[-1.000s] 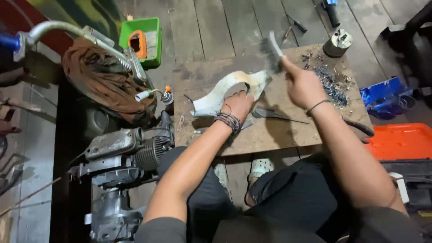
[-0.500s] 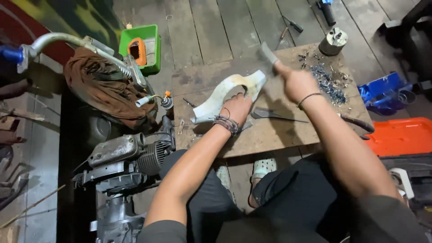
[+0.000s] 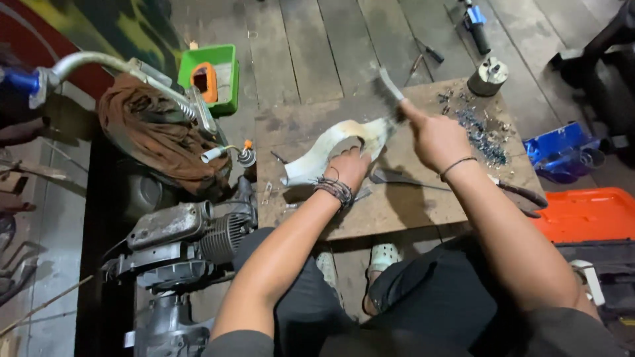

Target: The person scrubs a dark metal part with a wire brush, then flips it over to clean the other side. They then pick up a white metal part and scrub it with the same wire brush, flipping it over to clean the other side as well.

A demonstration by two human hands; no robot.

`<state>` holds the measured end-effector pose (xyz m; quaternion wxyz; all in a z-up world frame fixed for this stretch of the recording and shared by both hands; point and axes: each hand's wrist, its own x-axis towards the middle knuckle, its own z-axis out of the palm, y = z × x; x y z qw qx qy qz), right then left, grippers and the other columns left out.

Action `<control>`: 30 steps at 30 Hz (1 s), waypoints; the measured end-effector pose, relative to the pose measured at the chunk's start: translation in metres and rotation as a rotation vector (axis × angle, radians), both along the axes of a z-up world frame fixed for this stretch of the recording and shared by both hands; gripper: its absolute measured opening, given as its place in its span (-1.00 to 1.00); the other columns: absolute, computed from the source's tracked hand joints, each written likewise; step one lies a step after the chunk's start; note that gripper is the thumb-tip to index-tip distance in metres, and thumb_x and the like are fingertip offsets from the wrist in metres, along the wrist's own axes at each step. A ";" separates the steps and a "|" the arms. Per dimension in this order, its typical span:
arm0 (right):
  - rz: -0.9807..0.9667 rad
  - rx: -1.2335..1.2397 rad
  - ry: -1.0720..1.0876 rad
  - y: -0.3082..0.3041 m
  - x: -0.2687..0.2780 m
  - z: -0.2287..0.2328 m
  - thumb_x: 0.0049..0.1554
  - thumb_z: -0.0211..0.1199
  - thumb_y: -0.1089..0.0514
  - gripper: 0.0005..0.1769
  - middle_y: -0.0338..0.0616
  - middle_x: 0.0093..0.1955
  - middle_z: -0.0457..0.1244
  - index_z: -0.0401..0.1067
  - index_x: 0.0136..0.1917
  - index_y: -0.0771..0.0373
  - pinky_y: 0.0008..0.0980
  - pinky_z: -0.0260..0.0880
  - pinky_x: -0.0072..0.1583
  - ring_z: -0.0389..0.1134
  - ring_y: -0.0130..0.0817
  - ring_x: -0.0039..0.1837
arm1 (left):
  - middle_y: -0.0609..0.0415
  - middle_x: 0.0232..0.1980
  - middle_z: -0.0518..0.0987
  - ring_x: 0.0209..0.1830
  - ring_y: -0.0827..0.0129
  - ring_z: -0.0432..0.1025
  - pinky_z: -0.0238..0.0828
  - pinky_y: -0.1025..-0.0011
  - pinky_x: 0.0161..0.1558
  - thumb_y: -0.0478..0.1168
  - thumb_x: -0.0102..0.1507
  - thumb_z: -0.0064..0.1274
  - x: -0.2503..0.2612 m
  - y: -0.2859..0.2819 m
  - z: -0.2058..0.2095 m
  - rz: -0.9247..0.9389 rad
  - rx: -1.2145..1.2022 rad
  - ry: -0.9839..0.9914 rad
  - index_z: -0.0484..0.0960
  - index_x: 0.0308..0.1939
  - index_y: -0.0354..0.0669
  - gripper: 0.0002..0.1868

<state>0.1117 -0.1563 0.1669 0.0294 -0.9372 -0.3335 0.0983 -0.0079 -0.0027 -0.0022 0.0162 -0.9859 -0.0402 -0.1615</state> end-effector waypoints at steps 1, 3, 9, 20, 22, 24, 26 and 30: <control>-0.002 -0.001 0.002 0.000 -0.005 -0.005 0.37 -0.12 0.00 -0.40 0.27 0.02 0.42 0.07 0.62 -0.50 0.19 0.46 0.20 0.45 0.29 0.15 | -0.02 -0.31 0.49 -0.36 0.03 0.56 0.52 0.08 -0.47 -0.24 0.29 -0.04 -0.001 0.000 0.001 -0.002 -0.001 0.002 0.52 -0.31 0.01 -0.92; 0.071 0.086 0.176 -0.002 -0.018 -0.014 0.30 -0.02 0.02 -0.43 0.35 0.06 0.41 0.20 0.56 -0.32 0.27 0.43 0.22 0.41 0.36 0.19 | -0.01 -0.31 0.51 -0.37 0.06 0.57 0.55 0.12 -0.43 -0.28 0.30 -0.09 -0.004 -0.004 0.002 -0.023 -0.078 0.090 0.52 -0.36 -0.05 -0.85; -0.012 0.062 -0.116 -0.016 0.022 -0.022 0.36 -0.04 -0.02 -0.43 0.24 -0.02 0.42 0.18 0.62 -0.36 0.26 0.48 0.10 0.48 0.33 0.04 | -0.12 -0.29 0.52 -0.39 0.06 0.57 0.56 0.17 -0.45 -0.31 0.35 -0.08 -0.014 -0.017 0.058 -0.011 -0.065 0.112 0.46 -0.38 -0.07 -0.81; 0.012 0.048 -0.107 -0.016 0.033 -0.028 0.38 -0.10 0.07 -0.41 0.13 -0.20 0.38 0.12 0.65 -0.26 -0.05 0.40 -0.20 0.39 0.04 -0.22 | -0.11 -0.32 0.56 -0.42 0.02 0.55 0.55 0.13 -0.44 -0.41 0.25 -0.04 0.004 -0.013 0.040 -0.057 -0.162 0.245 0.55 -0.30 -0.17 -0.91; 0.045 0.135 -0.025 -0.010 0.006 -0.012 0.41 -0.12 0.20 -0.38 0.11 -0.29 0.31 0.05 0.70 -0.06 -0.28 0.26 -0.43 0.26 -0.16 -0.42 | -0.16 -0.34 0.57 -0.48 -0.06 0.51 0.50 0.06 -0.52 -0.52 0.19 0.00 0.008 -0.011 0.009 -0.094 -0.188 0.295 0.60 -0.19 -0.25 -0.82; 0.062 0.078 0.185 -0.006 -0.011 -0.011 0.33 -0.03 0.00 -0.42 0.34 0.13 0.39 0.18 0.59 -0.34 0.30 0.37 0.24 0.39 0.41 0.21 | -0.11 -0.20 0.58 -0.26 0.12 0.62 0.63 0.25 -0.22 -0.35 0.37 -0.12 -0.004 -0.017 0.032 -0.060 -0.127 0.197 0.49 -0.32 -0.13 -0.83; 0.024 -0.044 -0.021 -0.015 0.020 -0.045 0.33 -0.08 0.02 -0.41 0.20 0.01 0.43 0.18 0.60 -0.37 0.17 0.46 0.12 0.47 0.26 0.09 | -0.10 -0.24 0.56 -0.31 0.07 0.61 0.62 0.20 -0.31 -0.34 0.33 -0.11 -0.017 -0.022 0.078 -0.065 -0.130 0.169 0.49 -0.34 -0.11 -0.85; -0.037 0.011 -0.106 -0.034 0.038 -0.023 0.38 -0.12 0.03 -0.39 0.29 -0.02 0.43 0.10 0.67 -0.29 0.25 0.48 0.06 0.48 0.34 0.05 | -0.13 -0.20 0.56 -0.33 0.01 0.59 0.60 0.11 -0.35 -0.32 0.30 -0.07 -0.008 -0.013 0.033 -0.088 -0.144 0.148 0.48 -0.30 -0.12 -0.93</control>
